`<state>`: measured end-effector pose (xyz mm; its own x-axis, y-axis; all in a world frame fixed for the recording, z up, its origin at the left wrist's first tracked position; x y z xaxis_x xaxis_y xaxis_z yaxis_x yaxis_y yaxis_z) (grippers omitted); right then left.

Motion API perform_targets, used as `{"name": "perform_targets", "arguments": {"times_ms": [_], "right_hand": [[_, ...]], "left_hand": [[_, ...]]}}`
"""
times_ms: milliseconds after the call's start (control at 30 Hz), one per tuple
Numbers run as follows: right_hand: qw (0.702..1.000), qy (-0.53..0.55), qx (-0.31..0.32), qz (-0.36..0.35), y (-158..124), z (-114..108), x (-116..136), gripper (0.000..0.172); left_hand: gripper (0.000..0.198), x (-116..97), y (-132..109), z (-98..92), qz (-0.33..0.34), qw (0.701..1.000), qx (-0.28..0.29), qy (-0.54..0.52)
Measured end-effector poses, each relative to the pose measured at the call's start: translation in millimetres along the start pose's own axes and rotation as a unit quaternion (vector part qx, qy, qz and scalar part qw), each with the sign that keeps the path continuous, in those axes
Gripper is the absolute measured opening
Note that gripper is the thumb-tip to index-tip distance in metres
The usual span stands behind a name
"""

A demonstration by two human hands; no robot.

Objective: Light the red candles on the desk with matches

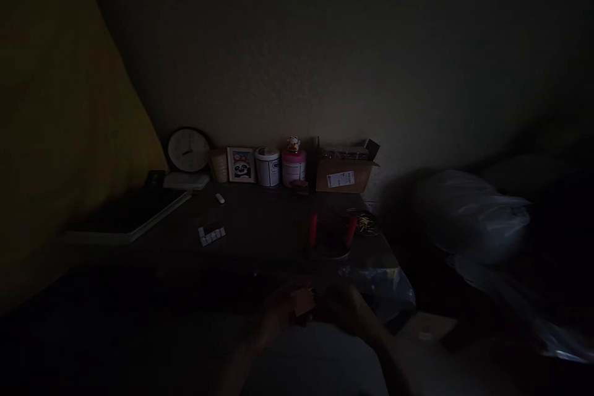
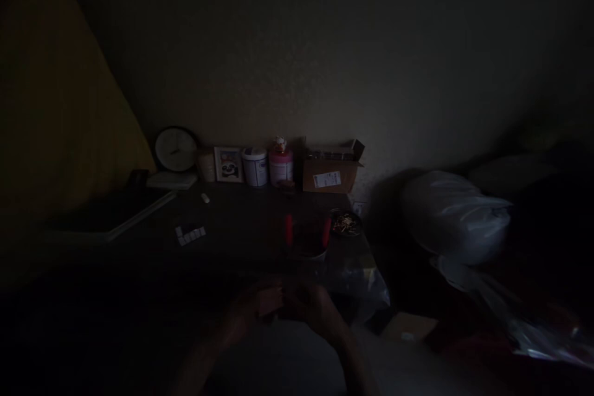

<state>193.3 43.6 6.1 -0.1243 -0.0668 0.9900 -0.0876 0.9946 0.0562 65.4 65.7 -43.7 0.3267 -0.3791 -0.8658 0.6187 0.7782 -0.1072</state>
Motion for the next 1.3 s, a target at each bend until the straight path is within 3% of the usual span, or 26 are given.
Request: {"name": "perform_targets", "arguments": {"times_ms": [167,333,467,633,767,933,1033,1200,1300], "right_hand": [[1.000,0.005,-0.011,0.008,-2,-6,4,0.028],[0.997,0.063,-0.032,-0.035,-2,-13,18,0.027],[0.996,0.055,-0.042,-0.057,-1,-14,29,0.023],[0.987,0.124,-0.098,-0.031,2,-18,15,0.020],[0.979,0.178,-0.102,-0.002,4,-12,4,0.025],[0.968,0.206,-0.143,-0.029,5,-13,0,0.028],[0.967,0.213,-0.135,-0.043,6,-9,1,0.023],[0.978,0.168,-0.103,-0.071,4,1,13,0.018],[0.984,0.131,-0.094,-0.074,2,5,17,0.019]], "left_hand": [[0.040,-6,-2,5.5,0.004,1.000,0.007,-0.002],[0.040,-3,0,1.3,-0.008,1.000,-0.025,-0.001],[0.054,1,5,-3.6,0.006,1.000,-0.030,-0.001],[0.069,-5,5,-3.1,0.042,0.998,-0.020,0.036],[0.066,-10,5,0.1,0.070,0.997,-0.007,0.024],[0.060,-7,7,0.2,0.071,0.997,-0.033,0.023],[0.055,-7,6,3.5,0.055,0.996,-0.047,0.053],[0.046,-20,1,12.1,0.064,0.991,-0.040,0.109],[0.044,-26,0,7.1,0.087,0.982,-0.077,0.152]]}}
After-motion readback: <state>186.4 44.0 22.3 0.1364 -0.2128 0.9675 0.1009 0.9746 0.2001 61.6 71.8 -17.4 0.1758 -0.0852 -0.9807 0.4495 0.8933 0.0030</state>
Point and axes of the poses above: each hand's wrist, its own y-axis towards the middle knuckle, its own z-axis out of the palm, x = y × z, the point moved 9 cm from there along y, towards the middle knuckle, and after that the axes turned 9 degrees about y, right-handed, at the moved point
